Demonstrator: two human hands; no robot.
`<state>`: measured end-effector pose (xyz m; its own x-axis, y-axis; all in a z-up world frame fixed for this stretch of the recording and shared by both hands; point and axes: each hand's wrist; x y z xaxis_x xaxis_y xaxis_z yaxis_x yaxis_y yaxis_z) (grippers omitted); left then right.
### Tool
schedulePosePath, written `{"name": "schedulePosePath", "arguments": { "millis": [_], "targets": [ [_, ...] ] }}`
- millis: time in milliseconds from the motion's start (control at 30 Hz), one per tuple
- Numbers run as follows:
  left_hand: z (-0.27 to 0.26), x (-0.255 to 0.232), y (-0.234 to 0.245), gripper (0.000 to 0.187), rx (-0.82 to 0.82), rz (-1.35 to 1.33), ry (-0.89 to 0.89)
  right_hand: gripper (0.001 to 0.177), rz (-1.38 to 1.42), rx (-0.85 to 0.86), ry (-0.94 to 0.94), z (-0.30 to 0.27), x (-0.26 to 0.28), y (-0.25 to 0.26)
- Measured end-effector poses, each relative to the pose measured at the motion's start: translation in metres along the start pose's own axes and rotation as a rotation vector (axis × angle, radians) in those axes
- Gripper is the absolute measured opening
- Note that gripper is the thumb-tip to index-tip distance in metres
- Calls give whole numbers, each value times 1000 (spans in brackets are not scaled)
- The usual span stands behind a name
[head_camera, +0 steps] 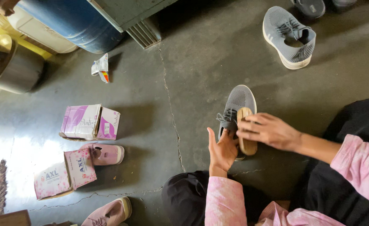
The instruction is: The person sits on the floor and uses a brush to clean a pair of grey sneakers. They scrub the upper fabric, laces, and sole of one shoe, then repeat the process on the other shoe, turning them over to clean different surfaces.
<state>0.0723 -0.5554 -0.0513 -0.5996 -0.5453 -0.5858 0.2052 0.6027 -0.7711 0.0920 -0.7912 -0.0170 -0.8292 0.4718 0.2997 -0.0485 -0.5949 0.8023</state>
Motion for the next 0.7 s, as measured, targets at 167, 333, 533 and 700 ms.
{"name": "schedulePosePath", "arguments": {
  "millis": [167, 333, 533, 700],
  "targets": [
    [-2, 2, -2, 101, 61, 25, -66, 58, -179, 5, -316, -4, -3, -5],
    [-3, -3, -8, 99, -41, 32, 0, 77, 67, -28, 28, -6, -4, -6],
    [-1, 2, -2, 99, 92, -39, -67, 55, -241, 36, -440, -8, -13, -4],
    [0, -1, 3, 99, 83, -37, -19, 59, -12, 25, -119, -8, -8, -4]
  ]
}}
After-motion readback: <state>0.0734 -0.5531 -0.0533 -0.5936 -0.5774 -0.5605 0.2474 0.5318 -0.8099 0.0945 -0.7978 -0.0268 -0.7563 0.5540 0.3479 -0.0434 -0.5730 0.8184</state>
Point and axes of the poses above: each hand's wrist, its own z-axis towards the middle knuckle, its own y-axis out of the back of the hand, x = y × z, and after that the axes turned 12 degrees about z, right-handed
